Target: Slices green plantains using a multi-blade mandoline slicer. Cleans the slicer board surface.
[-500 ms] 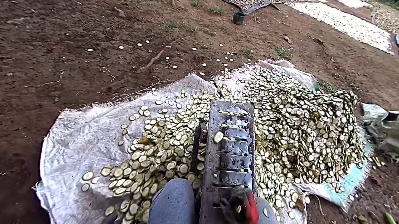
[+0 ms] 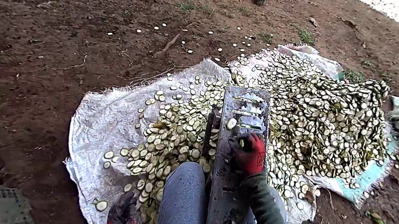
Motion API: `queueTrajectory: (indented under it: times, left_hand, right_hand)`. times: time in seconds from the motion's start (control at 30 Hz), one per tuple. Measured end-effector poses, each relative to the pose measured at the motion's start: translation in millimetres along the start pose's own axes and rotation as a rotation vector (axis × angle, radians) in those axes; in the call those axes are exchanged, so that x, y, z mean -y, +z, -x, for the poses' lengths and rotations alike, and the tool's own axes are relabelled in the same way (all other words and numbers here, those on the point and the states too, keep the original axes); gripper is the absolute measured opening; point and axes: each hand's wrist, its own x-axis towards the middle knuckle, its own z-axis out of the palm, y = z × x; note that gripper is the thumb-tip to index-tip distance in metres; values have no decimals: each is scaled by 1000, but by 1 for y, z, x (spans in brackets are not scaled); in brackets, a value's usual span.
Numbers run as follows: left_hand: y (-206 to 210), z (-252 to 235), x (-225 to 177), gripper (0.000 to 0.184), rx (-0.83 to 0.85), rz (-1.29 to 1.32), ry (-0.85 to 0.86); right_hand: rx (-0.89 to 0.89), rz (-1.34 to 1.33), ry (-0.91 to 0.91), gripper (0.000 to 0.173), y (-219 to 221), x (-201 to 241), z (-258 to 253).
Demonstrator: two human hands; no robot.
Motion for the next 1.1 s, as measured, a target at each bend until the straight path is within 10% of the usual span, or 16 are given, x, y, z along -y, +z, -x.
queueTrajectory:
  times: [0.17, 0.3, 0.47, 0.73, 1.0, 1.1]
  left_hand:
    - [-3, 0, 19, 39, 47, -37, -83]
    - [8, -4, 6, 38, 12, -54, -106]
    - [12, -4, -5, 38, -28, 21, -39]
    - [1, -8, 13, 39, 42, -55, -99]
    - [2, -14, -8, 39, -5, 32, -109]
    - [-2, -10, -11, 39, 0, 30, -102]
  right_hand:
    - [-75, -80, -49, 27, -32, 10, 146]
    - [76, 8, -286, 27, -8, -21, 27]
    - [202, 153, -150, 38, 16, -39, -83]
    - [221, 23, -356, 40, -37, -8, 166]
    - [557, 225, -218, 58, 9, -39, -88]
    - [505, 216, -68, 59, 10, -31, -83]
